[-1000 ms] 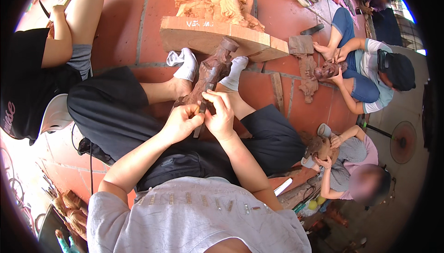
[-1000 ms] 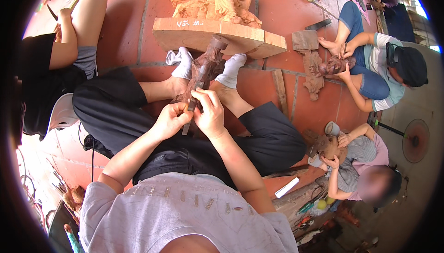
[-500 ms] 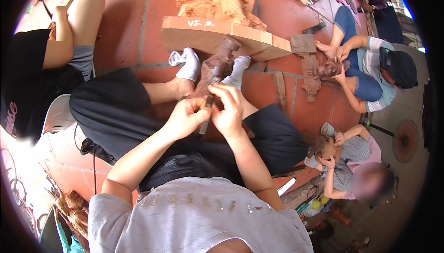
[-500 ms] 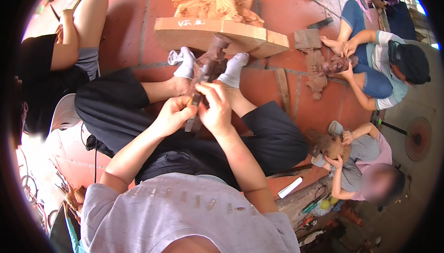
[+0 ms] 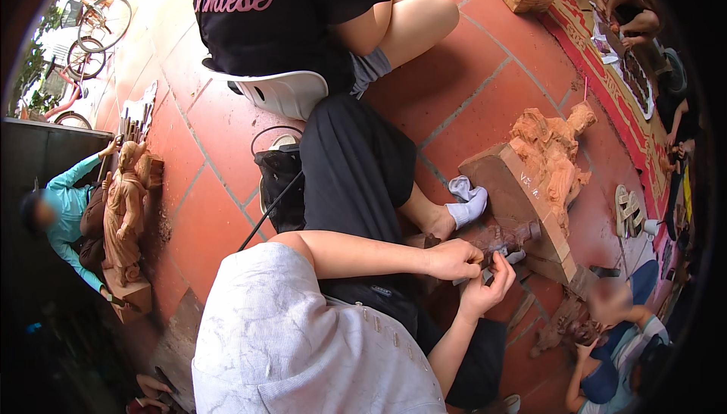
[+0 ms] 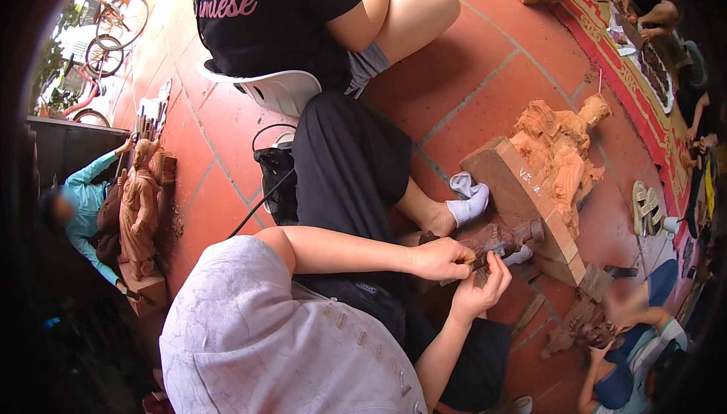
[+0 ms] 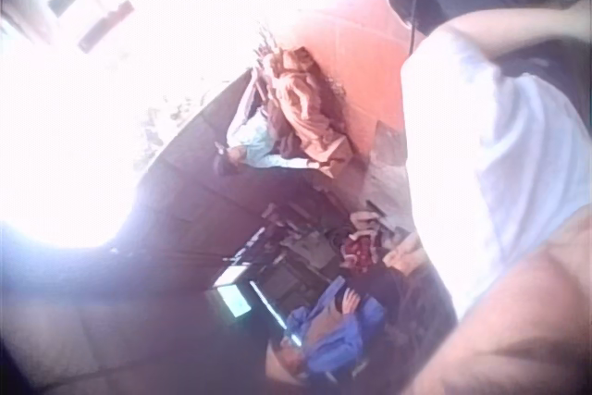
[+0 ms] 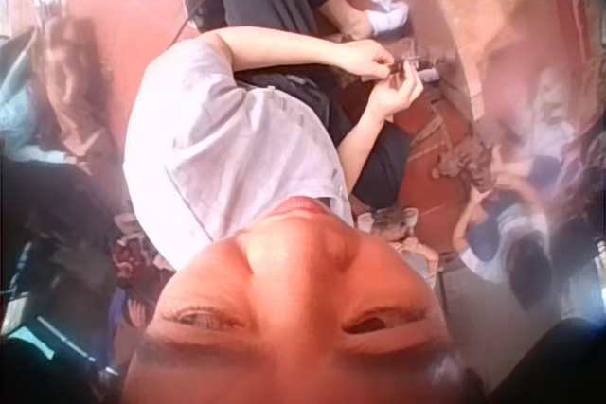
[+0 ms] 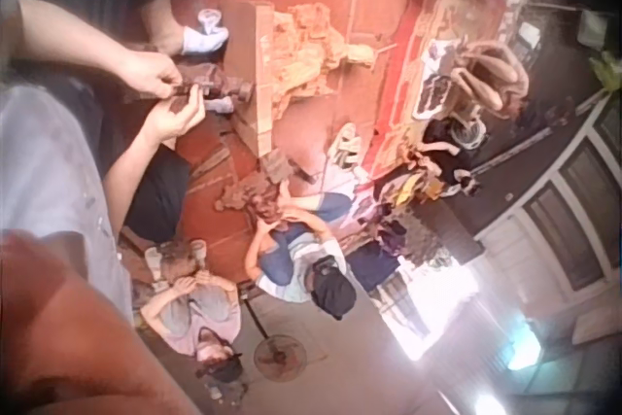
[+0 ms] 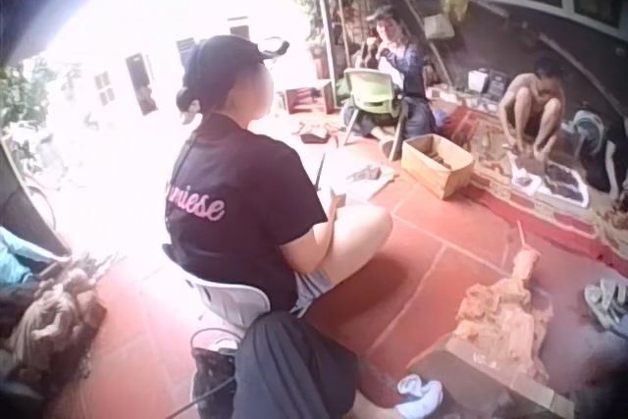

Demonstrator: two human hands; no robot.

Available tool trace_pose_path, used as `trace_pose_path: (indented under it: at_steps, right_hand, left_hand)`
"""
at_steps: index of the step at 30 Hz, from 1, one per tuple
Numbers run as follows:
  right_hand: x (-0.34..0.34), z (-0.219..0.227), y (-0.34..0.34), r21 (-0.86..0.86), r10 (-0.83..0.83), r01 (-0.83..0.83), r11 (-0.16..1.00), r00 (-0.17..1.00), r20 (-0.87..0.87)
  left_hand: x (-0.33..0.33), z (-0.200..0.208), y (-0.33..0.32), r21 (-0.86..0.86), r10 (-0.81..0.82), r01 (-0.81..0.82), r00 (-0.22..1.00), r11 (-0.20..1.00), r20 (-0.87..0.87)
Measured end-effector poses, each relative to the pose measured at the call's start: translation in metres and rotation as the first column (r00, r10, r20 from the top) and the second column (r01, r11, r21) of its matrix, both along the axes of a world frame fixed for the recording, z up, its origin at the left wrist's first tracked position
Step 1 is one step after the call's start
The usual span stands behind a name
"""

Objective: The person carves a small wooden figurine using a chisel and mallet while seated on the floor. They repeatedly strike the chisel to shape the wood and occasionally pause to inspect the work.

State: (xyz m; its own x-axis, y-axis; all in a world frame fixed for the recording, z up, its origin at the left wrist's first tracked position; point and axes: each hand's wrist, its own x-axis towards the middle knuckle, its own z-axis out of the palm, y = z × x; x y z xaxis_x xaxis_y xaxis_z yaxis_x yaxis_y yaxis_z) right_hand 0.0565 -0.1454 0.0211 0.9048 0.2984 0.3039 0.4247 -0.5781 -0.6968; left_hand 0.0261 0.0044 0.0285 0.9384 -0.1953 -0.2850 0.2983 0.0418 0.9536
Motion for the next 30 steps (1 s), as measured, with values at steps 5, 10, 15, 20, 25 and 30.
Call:
trace_pose_path:
  at_steps: [5, 10, 15, 20, 25, 30]
  right_hand:
    - [-0.015, -0.008, -0.005, -0.053, 0.097, -0.097, 0.994, 0.995, -0.009]
    - [-0.006, 0.007, -0.006, -0.02, 0.068, -0.067, 0.998, 0.997, 0.034]
    - [-0.007, -0.011, -0.006, -0.027, 0.053, -0.052, 0.998, 0.998, 0.033]
    - [-0.014, -0.005, -0.008, -0.031, 0.139, -0.14, 0.99, 0.99, -0.017]
    - [0.002, -0.004, -0.007, -0.048, 0.072, -0.068, 0.997, 0.994, 0.079]
    - [-0.019, -0.009, -0.006, -0.046, 0.102, -0.103, 0.994, 0.995, -0.018]
  left_hand:
    - [-0.019, -0.019, 0.001, 0.146, -0.018, 0.021, 1.0, 0.989, -0.02]
    - [-0.009, 0.001, -0.005, 0.115, 0.032, -0.044, 0.994, 0.992, 0.108]
    - [-0.006, -0.01, -0.005, 0.181, 0.017, -0.025, 0.999, 0.983, 0.044]
    - [-0.018, -0.007, -0.001, 0.163, 0.026, -0.039, 0.997, 0.986, 0.079]
    - [-0.001, -0.01, -0.013, 0.141, 0.091, -0.106, 0.99, 0.984, 0.109]
    - [-0.018, -0.032, -0.011, 0.166, 0.067, -0.073, 0.997, 0.983, 0.045]
